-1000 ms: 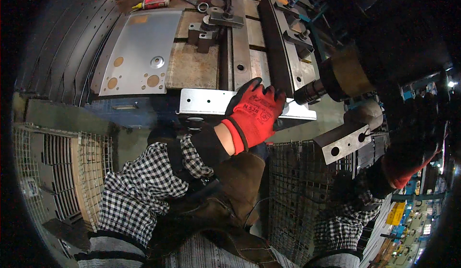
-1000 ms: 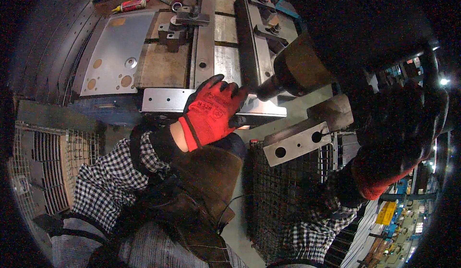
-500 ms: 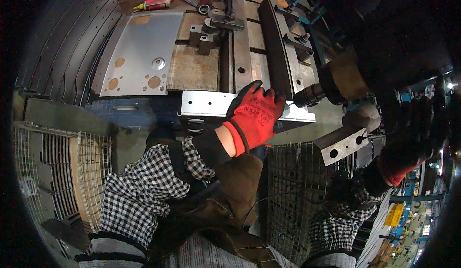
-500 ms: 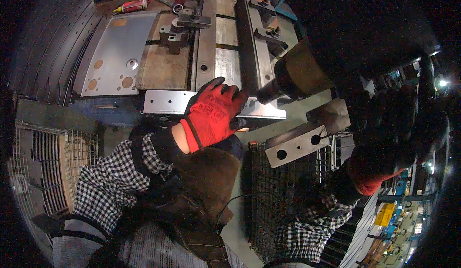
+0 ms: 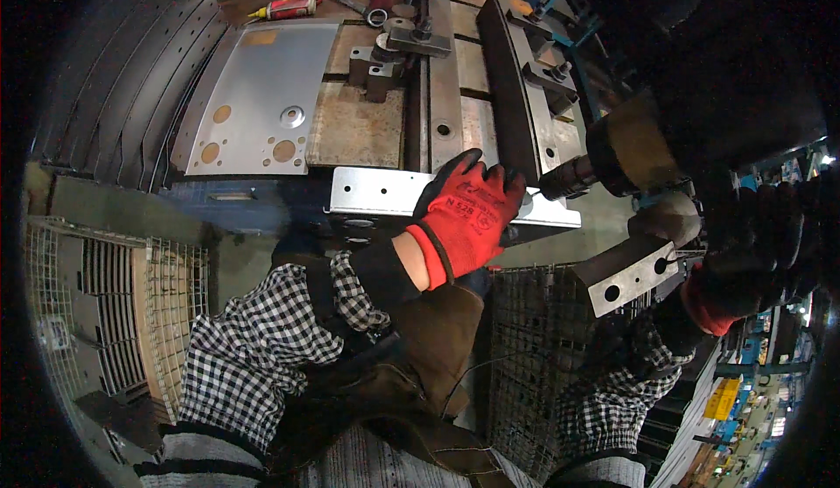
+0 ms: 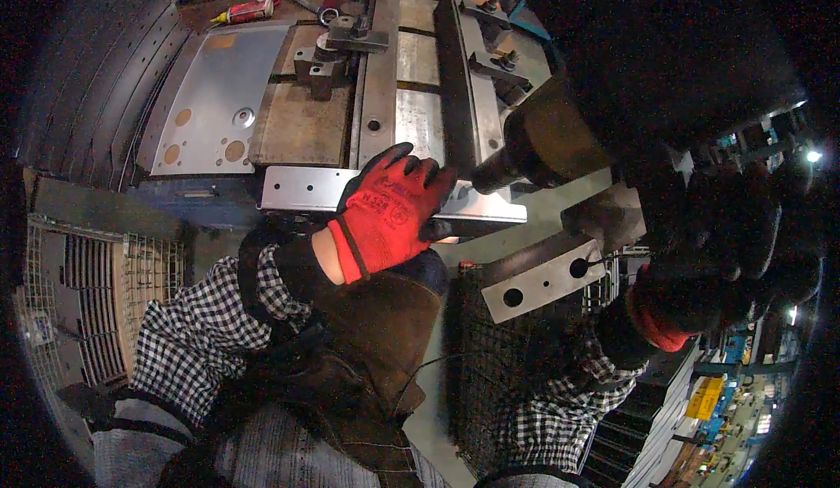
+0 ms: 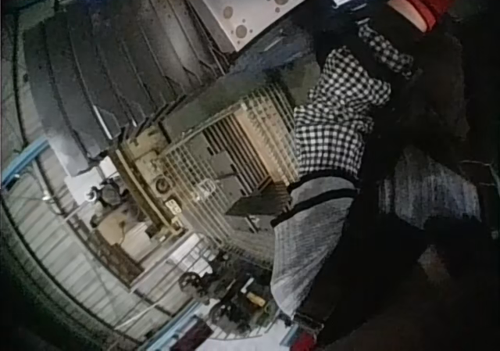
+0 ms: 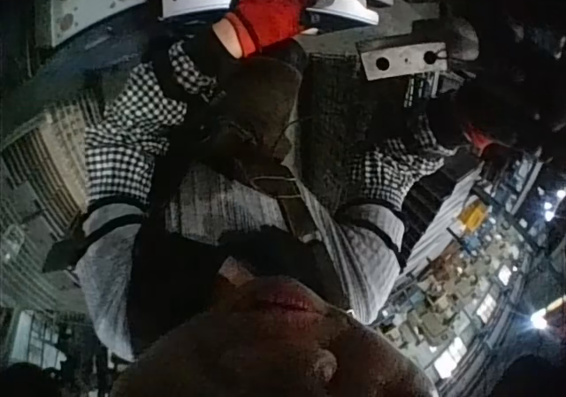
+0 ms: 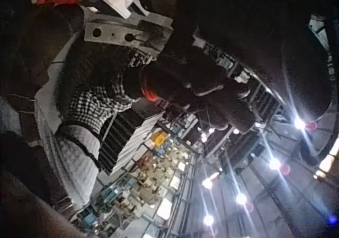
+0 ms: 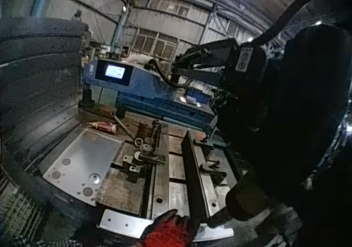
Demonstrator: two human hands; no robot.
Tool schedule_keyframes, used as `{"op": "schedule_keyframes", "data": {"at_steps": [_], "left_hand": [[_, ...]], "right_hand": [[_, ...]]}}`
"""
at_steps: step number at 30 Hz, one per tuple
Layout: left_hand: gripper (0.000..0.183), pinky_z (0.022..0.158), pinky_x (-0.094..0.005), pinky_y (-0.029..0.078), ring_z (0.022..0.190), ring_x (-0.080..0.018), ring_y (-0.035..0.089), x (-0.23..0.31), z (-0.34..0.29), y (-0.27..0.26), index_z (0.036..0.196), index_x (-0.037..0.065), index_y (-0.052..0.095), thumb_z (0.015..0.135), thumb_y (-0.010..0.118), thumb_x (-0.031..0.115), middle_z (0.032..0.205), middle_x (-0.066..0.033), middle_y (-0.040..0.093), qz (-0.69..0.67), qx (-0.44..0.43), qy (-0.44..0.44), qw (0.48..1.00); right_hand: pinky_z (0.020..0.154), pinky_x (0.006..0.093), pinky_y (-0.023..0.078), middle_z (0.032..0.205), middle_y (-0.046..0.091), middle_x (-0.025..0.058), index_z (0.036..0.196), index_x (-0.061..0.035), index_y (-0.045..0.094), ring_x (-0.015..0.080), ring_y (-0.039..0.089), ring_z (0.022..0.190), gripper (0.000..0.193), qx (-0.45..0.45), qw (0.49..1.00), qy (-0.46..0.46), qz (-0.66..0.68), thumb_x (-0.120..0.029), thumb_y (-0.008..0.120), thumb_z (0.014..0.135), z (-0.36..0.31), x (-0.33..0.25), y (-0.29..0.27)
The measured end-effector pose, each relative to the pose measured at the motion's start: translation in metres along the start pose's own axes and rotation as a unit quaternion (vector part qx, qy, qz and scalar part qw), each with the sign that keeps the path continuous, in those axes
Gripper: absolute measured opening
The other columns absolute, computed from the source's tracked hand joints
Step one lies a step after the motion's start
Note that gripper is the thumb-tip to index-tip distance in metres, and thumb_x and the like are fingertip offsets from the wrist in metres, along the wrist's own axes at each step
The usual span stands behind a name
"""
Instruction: Positioning metal plates on a workbench and using a vertical drilling machine to create holes.
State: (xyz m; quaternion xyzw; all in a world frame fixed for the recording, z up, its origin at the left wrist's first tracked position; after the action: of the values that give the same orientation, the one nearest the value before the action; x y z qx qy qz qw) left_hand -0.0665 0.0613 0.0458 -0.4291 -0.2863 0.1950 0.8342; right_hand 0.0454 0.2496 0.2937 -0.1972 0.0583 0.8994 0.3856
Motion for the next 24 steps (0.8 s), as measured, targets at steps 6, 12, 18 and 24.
{"op": "schedule_keyframes", "data": {"at_steps": [6, 12, 18, 24], "left_hand": [[0.076, 0.112, -0.0499, 0.031, 0.117, -0.04, 0.051, 0.003, 0.0, -0.001, 0.137, 0.003, 0.051, 0.083, 0.063, 0.056, 0.12, -0.0212, 0.057, 0.019, -0.004, 0.005, 1.0], [0.077, 0.113, -0.0505, 0.03, 0.12, -0.04, 0.051, -0.002, -0.002, 0.003, 0.138, 0.003, 0.05, 0.083, 0.063, 0.056, 0.122, -0.0214, 0.057, 0.016, -0.002, 0.0, 1.0], [0.08, 0.115, -0.0504, 0.028, 0.121, -0.0384, 0.05, 0.001, -0.001, 0.004, 0.14, 0.004, 0.048, 0.081, 0.066, 0.055, 0.123, -0.021, 0.057, 0.023, -0.02, -0.002, 1.0], [0.081, 0.115, -0.0499, 0.028, 0.122, -0.0378, 0.05, -0.003, 0.002, 0.009, 0.14, 0.004, 0.047, 0.081, 0.066, 0.055, 0.123, -0.0202, 0.057, 0.014, -0.035, -0.012, 0.999]], "right_hand": [[0.113, 0.0536, 0.039, 0.148, 0.042, 0.0268, 0.141, 0.0089, 0.044, 0.0377, 0.044, 0.136, 0.088, 0.041, 0.997, 0.022, -0.056, -0.065, 0.023, 0.098, -0.002, -0.012, 0.007], [0.117, 0.0545, 0.033, 0.152, 0.037, 0.0268, 0.143, 0.0091, 0.041, 0.0383, 0.039, 0.14, 0.093, 0.031, 0.961, 0.174, 0.215, -0.069, 0.019, 0.098, -0.003, 0.008, 0.022], [0.118, 0.0534, 0.03, 0.152, 0.036, 0.0255, 0.145, 0.0065, 0.039, 0.0378, 0.039, 0.14, 0.087, -0.043, 0.959, 0.099, 0.261, -0.066, 0.023, 0.099, 0.01, 0.026, -0.006], [0.117, 0.0521, 0.032, 0.151, 0.038, 0.0251, 0.146, 0.0057, 0.038, 0.0373, 0.041, 0.138, 0.082, -0.019, 0.983, 0.055, 0.174, -0.06, 0.025, 0.099, 0.003, 0.02, 0.0]]}}
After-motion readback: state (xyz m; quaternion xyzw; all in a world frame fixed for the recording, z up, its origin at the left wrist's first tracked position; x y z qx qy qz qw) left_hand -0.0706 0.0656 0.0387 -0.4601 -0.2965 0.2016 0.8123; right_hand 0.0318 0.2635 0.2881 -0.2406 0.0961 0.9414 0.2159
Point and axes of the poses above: each hand's wrist, its own z-axis towards the middle knuckle, its own y-axis out of the palm, x = y × z, the point moved 10 cm from there along z, towards the middle knuckle
